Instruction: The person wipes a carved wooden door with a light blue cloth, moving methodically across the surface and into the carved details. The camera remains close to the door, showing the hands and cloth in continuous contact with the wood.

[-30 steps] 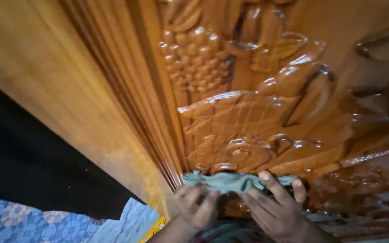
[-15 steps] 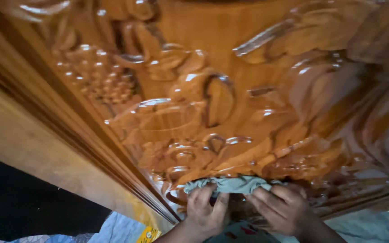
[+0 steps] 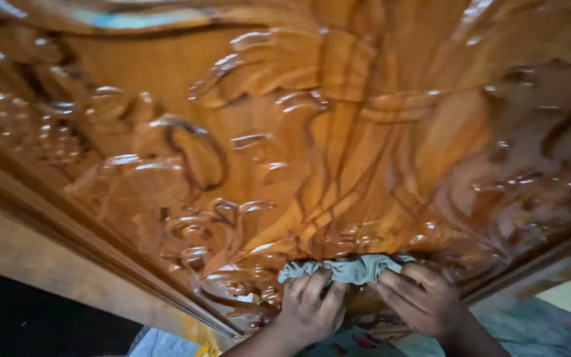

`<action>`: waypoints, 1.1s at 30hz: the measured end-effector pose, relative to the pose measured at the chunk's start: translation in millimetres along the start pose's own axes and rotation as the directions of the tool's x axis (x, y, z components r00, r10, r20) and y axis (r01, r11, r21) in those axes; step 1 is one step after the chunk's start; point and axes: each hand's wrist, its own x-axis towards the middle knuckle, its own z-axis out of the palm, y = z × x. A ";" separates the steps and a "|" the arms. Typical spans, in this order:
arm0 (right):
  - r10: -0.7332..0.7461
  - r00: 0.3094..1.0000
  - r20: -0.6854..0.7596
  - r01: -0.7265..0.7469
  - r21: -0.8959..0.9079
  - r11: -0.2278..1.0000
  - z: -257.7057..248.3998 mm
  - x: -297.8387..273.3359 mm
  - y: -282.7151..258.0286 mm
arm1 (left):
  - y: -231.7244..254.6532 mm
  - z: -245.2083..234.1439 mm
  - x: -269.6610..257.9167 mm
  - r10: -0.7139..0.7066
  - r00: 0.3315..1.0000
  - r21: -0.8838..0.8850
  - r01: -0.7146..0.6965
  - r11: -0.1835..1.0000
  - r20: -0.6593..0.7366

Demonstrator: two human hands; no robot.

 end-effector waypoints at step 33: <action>0.437 0.893 -0.109 -0.444 -0.053 0.894 19.8 -128.7 47.8 | 55.6 21.7 132.0 0.337 0.940 0.162 -0.325 0.932 -0.051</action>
